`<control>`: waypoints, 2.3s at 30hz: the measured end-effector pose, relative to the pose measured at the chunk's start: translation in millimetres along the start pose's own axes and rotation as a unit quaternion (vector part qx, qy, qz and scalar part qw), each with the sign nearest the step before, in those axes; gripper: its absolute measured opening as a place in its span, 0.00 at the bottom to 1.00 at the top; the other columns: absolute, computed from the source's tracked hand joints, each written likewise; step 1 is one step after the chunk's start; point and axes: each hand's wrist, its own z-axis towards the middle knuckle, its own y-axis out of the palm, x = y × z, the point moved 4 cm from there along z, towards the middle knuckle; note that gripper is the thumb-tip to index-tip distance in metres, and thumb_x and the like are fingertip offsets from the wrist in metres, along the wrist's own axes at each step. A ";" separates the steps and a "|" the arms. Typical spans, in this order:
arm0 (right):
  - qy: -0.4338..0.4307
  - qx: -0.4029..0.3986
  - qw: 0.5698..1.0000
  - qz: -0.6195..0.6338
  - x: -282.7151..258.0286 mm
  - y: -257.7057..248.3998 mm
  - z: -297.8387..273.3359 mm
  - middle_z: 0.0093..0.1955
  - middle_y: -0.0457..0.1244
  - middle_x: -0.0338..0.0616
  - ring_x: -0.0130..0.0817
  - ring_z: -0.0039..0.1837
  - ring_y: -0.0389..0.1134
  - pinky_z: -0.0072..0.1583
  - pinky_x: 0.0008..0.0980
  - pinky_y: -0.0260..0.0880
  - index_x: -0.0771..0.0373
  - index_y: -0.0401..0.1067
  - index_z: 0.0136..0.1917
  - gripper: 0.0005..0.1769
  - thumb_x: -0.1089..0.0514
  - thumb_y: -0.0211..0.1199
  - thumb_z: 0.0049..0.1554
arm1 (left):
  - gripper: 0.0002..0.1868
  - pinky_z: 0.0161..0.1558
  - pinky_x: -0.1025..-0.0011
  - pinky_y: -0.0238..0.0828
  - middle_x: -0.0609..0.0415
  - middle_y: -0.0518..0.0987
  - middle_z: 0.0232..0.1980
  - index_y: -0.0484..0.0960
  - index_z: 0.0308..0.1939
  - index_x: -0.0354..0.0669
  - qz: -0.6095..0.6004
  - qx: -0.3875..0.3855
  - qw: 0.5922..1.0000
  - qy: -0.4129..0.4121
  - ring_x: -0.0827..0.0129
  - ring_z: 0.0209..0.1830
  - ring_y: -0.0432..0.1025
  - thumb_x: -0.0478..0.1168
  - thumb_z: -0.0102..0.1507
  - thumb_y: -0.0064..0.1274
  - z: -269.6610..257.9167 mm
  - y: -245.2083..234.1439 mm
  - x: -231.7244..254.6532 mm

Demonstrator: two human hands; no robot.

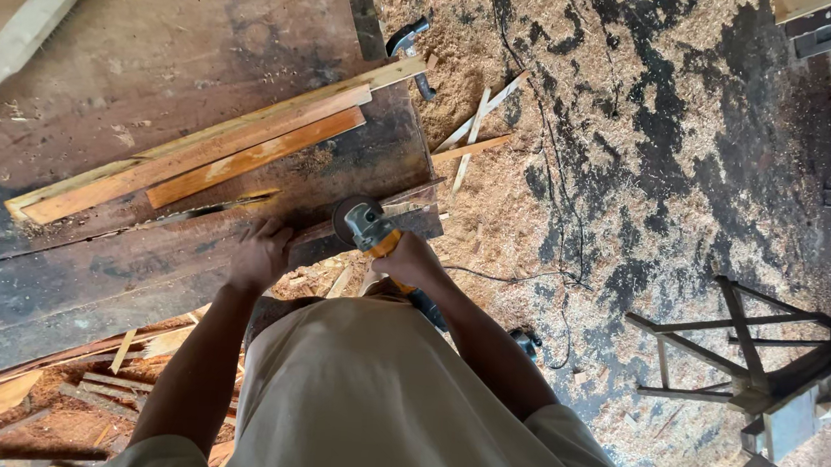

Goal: The person uses an angle grinder to sand and smooth thin wooden strips on a wooden workbench covered in sawdust.

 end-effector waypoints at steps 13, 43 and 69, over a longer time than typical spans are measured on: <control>0.133 0.108 0.978 0.116 116.9 -87.6 28.2 0.44 0.70 0.48 0.37 0.42 0.72 0.44 0.37 0.76 0.64 0.73 0.52 0.26 0.56 0.77 0.42 | 0.13 0.64 0.55 0.68 0.50 0.79 0.52 0.85 0.49 0.44 -0.016 0.008 1.000 0.010 0.55 0.60 0.72 0.39 0.60 0.56 0.7 -8.2 1.5; 0.041 0.044 0.995 0.074 35.1 -22.9 5.6 0.43 0.71 0.47 0.35 0.42 0.74 0.45 0.36 0.77 0.64 0.74 0.50 0.25 0.53 0.76 0.41 | 0.13 0.65 0.51 0.67 0.50 0.80 0.57 0.85 0.48 0.46 -0.013 0.010 1.000 -0.008 0.53 0.65 0.70 0.41 0.60 0.56 6.7 -3.7 3.9; 0.167 0.211 0.854 0.445 237.1 -89.6 -28.1 0.35 0.69 0.48 0.41 0.33 0.71 0.37 0.40 0.72 0.70 0.77 0.45 0.16 0.63 0.75 0.44 | 0.27 0.52 0.48 0.75 0.38 0.77 0.62 0.74 0.65 0.46 0.009 -0.163 0.986 -0.017 0.42 0.54 0.76 0.54 0.65 0.54 122.0 15.6 123.7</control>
